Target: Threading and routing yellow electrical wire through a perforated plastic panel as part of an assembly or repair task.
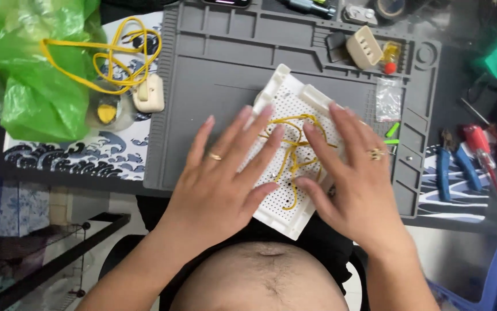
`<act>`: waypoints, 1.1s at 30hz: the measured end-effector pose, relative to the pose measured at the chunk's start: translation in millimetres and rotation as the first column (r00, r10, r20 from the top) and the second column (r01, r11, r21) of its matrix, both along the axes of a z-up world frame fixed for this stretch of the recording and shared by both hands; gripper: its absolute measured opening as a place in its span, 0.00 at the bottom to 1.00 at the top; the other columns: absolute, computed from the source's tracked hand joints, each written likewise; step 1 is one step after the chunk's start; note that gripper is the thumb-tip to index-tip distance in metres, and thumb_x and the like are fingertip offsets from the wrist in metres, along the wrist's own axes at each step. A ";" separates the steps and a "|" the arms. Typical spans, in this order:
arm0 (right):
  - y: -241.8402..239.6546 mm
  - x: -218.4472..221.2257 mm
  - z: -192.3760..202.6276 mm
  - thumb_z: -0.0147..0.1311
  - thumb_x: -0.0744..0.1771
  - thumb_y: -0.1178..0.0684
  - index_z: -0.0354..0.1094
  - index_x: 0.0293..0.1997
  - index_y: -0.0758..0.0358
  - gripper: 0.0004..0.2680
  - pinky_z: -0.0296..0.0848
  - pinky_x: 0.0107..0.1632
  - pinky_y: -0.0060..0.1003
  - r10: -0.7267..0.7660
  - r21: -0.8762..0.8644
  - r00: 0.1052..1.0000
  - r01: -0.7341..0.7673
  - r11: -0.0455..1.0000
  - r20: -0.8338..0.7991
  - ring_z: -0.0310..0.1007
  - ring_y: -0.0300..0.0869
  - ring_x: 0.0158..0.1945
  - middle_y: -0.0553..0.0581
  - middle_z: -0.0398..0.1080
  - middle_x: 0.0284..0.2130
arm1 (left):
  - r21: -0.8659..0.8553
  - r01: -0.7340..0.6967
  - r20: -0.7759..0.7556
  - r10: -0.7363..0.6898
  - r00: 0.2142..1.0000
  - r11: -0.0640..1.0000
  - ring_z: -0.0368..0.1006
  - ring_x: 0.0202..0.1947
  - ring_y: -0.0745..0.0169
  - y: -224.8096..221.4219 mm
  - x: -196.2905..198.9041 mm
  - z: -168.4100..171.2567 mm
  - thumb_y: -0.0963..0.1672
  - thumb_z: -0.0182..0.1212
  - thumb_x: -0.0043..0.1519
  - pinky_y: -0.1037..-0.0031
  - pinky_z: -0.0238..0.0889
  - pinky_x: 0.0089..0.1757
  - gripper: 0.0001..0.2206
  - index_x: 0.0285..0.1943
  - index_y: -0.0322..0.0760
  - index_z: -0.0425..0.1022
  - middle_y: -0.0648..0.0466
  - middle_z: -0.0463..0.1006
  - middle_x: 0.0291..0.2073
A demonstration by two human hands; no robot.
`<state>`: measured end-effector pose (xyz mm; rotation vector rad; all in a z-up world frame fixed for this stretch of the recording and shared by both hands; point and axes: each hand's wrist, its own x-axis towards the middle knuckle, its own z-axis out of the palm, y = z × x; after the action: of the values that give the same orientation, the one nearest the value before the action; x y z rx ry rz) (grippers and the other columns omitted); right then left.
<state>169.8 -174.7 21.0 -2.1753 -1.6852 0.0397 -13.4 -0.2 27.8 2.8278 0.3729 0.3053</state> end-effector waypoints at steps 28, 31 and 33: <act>6.2 35.1 14.5 0.60 0.68 0.42 0.62 0.75 0.49 0.24 0.60 0.71 0.63 -0.014 -0.138 0.963 -0.024 0.990 -0.270 0.57 0.66 0.73 0.69 0.49 0.79 | 0.312 -0.171 -0.110 0.215 0.970 0.935 0.54 0.79 0.48 -53.6 -3.1 -32.1 0.74 0.29 0.62 0.28 0.55 0.62 0.47 0.83 0.55 0.57 0.51 0.60 0.80; 9.4 34.7 19.5 0.62 0.67 0.41 0.63 0.74 0.49 0.26 0.63 0.67 0.62 -0.038 -0.173 0.960 -0.011 0.985 -0.279 0.59 0.64 0.71 0.68 0.52 0.78 | 0.312 -0.161 -0.111 0.204 0.973 0.936 0.56 0.78 0.47 -52.8 -2.8 -32.2 0.75 0.30 0.61 0.29 0.55 0.62 0.48 0.83 0.55 0.58 0.52 0.60 0.79; 12.0 34.6 23.7 0.62 0.66 0.40 0.63 0.75 0.48 0.26 0.65 0.64 0.64 -0.047 -0.188 0.962 -0.004 0.982 -0.268 0.59 0.63 0.70 0.65 0.53 0.78 | 0.319 -0.163 -0.098 0.204 0.974 0.934 0.56 0.78 0.47 -52.0 -2.4 -32.1 0.75 0.29 0.61 0.30 0.55 0.62 0.48 0.82 0.55 0.58 0.53 0.61 0.79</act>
<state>204.4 -162.7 44.7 -2.2007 -1.5537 0.4880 -15.9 -52.2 -4.3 3.1361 0.6763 0.2344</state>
